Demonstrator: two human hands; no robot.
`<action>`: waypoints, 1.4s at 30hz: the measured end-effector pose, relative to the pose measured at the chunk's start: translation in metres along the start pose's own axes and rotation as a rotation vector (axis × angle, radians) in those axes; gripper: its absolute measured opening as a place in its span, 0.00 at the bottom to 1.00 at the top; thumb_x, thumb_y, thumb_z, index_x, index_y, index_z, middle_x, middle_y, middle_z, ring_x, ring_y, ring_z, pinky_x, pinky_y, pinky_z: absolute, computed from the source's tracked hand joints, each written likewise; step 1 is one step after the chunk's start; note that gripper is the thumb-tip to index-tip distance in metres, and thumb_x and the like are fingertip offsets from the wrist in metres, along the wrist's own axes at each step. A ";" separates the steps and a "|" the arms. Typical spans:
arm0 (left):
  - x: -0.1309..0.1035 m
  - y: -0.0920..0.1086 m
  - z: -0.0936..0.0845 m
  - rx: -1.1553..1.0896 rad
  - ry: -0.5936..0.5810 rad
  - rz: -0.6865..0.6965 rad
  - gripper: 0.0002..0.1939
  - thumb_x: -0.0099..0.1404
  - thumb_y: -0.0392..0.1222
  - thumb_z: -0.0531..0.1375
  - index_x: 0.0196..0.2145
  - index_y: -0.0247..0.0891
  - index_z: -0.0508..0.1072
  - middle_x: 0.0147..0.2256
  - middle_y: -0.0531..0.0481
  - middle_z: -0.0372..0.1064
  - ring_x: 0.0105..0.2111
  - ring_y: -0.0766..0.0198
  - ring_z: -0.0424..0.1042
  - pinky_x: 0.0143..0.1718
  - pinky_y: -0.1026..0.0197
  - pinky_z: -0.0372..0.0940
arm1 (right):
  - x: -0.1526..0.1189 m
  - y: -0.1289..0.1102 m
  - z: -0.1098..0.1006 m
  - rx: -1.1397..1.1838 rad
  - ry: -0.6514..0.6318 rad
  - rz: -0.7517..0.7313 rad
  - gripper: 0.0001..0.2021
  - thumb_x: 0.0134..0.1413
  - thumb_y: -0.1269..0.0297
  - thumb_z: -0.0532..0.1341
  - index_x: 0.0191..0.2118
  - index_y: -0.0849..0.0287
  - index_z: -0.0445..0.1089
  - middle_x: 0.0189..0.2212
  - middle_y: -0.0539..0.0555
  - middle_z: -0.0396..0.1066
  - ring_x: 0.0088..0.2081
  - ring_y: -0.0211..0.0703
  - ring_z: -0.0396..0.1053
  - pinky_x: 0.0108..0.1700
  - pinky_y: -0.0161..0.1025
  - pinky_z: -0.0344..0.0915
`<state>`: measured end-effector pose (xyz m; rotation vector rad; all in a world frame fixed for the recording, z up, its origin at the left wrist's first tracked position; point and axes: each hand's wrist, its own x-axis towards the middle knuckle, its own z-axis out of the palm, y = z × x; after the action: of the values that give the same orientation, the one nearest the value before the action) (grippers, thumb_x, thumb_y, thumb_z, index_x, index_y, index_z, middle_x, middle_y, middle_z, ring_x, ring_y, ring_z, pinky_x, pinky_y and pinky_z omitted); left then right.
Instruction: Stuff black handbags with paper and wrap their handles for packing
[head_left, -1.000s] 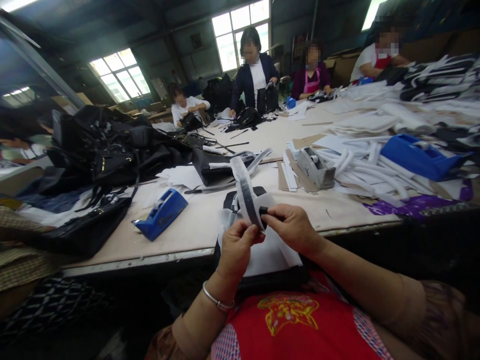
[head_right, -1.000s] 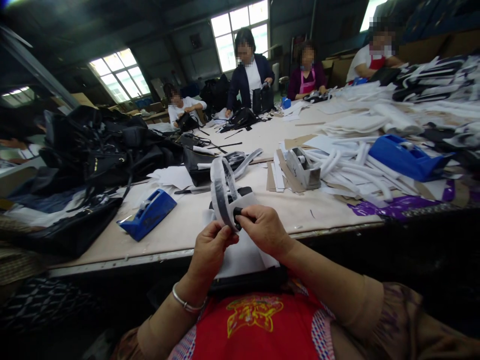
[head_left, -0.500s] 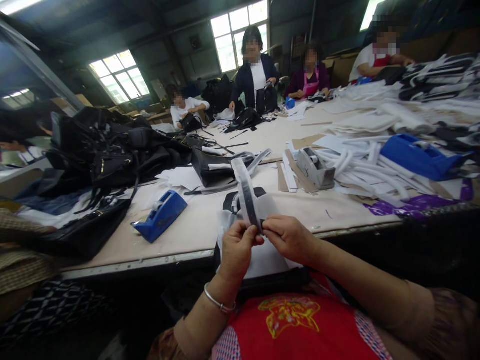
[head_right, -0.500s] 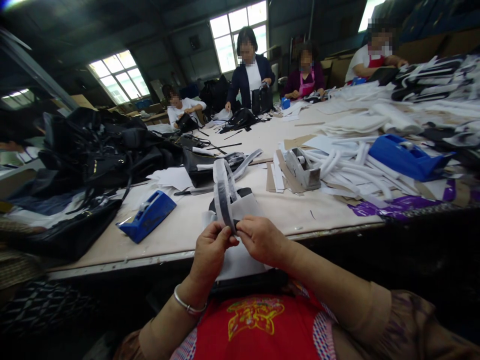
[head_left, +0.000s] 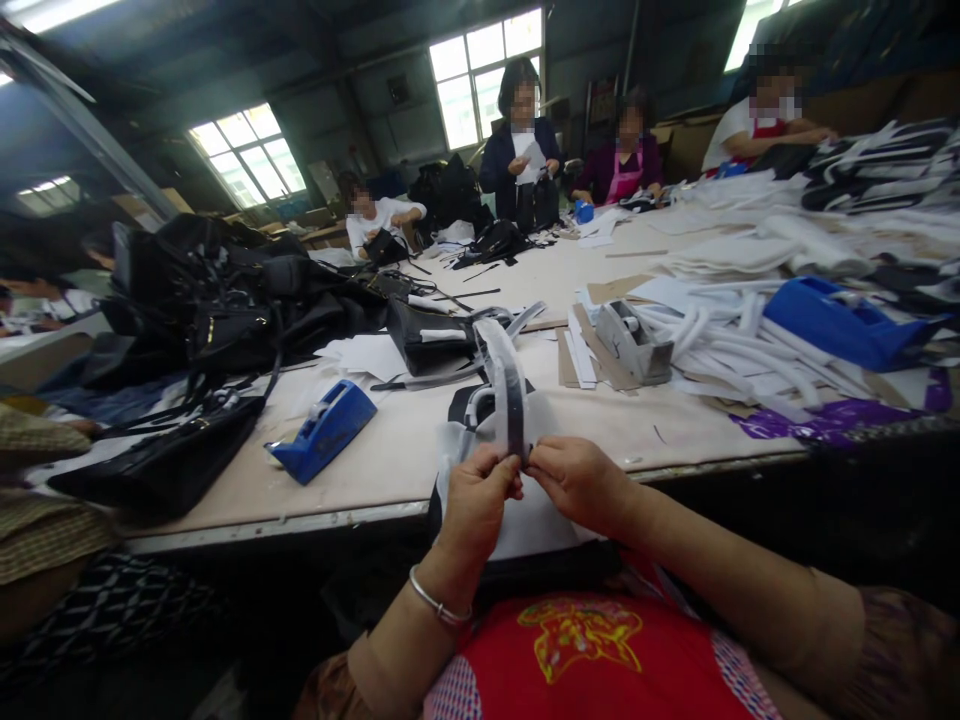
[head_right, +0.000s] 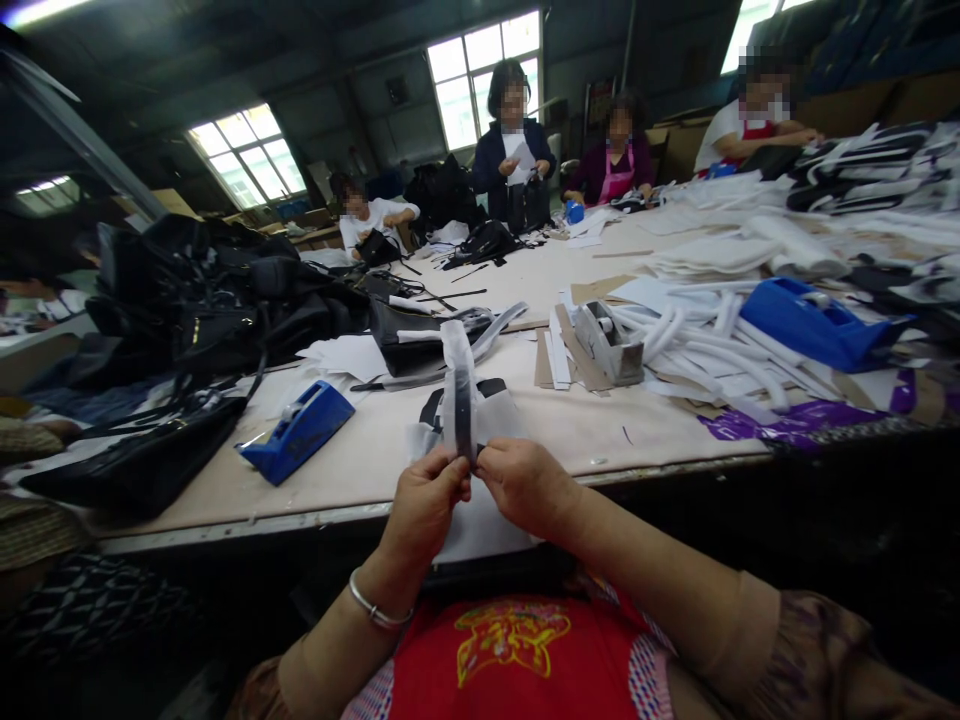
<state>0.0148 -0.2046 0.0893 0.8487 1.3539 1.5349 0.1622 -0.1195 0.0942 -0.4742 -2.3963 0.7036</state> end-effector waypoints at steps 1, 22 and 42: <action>-0.001 0.001 0.000 0.049 0.008 0.076 0.09 0.61 0.43 0.65 0.28 0.34 0.77 0.26 0.53 0.65 0.23 0.72 0.65 0.25 0.67 0.64 | 0.001 -0.002 -0.003 0.057 0.012 0.054 0.12 0.61 0.67 0.56 0.25 0.59 0.65 0.24 0.51 0.63 0.28 0.39 0.59 0.33 0.37 0.55; -0.003 0.007 -0.023 -0.230 -0.286 -0.121 0.19 0.60 0.53 0.68 0.35 0.32 0.77 0.22 0.57 0.52 0.22 0.74 0.50 0.22 0.70 0.49 | 0.000 -0.014 0.001 0.272 0.107 0.061 0.09 0.63 0.65 0.60 0.36 0.60 0.78 0.27 0.52 0.67 0.30 0.38 0.65 0.34 0.35 0.60; -0.006 -0.008 -0.025 0.866 -0.200 0.970 0.09 0.68 0.32 0.58 0.37 0.37 0.79 0.26 0.48 0.68 0.28 0.64 0.65 0.30 0.61 0.58 | 0.003 -0.008 -0.010 1.271 -0.264 0.811 0.23 0.41 0.49 0.74 0.27 0.61 0.66 0.16 0.39 0.46 0.18 0.27 0.38 0.20 0.32 0.34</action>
<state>-0.0043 -0.2194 0.0775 2.3914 1.5402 1.3935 0.1652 -0.1206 0.1071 -0.7573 -1.3726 2.4633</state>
